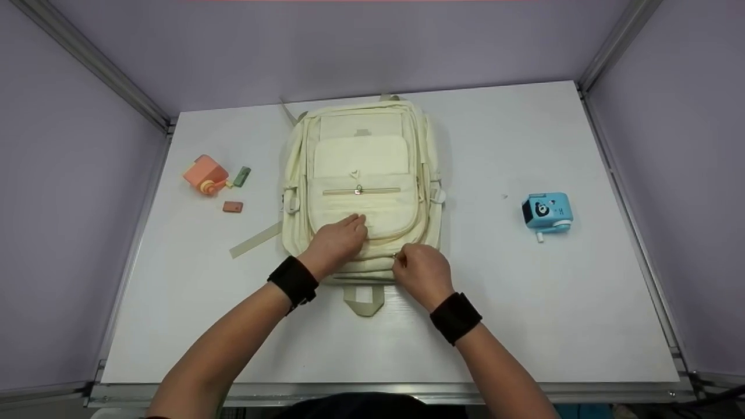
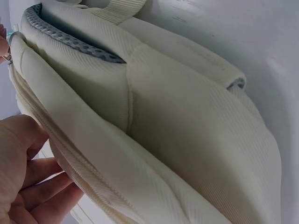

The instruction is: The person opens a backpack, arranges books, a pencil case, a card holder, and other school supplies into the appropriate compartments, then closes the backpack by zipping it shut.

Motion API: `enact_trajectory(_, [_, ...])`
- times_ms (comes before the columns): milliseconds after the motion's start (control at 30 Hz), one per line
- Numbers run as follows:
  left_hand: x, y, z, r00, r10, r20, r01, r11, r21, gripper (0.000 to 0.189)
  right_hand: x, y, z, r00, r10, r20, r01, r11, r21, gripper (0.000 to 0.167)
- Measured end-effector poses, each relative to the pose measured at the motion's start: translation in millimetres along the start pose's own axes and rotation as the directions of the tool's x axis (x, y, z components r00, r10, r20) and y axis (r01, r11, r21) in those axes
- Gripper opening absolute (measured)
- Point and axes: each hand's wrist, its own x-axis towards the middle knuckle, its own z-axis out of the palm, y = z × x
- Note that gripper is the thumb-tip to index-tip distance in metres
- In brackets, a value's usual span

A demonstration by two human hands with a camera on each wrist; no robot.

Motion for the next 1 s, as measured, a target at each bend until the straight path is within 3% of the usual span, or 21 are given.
enact_trajectory(233, [-0.8,-1.9,-0.1,0.997,0.000,-0.074,0.000,1.000,0.005,0.014,7.2,-25.4,13.2,0.999,-0.035,0.023,0.034,0.999,0.012,0.011])
enact_trajectory(467, [-0.9,-3.2,-0.2,0.997,-0.016,-0.076,0.014,1.000,-0.027,0.013,15.9,-49.5,29.3,0.991,-0.122,0.061,0.119,0.992,0.046,0.024])
enact_trajectory(667, [-2.6,-4.7,0.3,0.999,-0.027,-0.036,0.025,0.998,-0.058,0.018,18.9,-52.2,33.2,0.991,-0.113,0.070,0.109,0.992,0.058,0.026])
enact_trajectory(833, [-10.8,-7.2,-4.3,0.997,-0.074,-0.028,0.069,0.983,-0.169,0.013,18.8,-49.8,32.9,0.992,-0.093,0.083,0.086,0.993,0.085,0.019])
enact_trajectory(1000, [-36.3,-3.5,-3.1,0.983,-0.114,-0.142,0.064,0.947,-0.315,0.010,15.9,-47.6,29.0,0.995,-0.071,0.066,0.066,0.994,0.086,0.010])
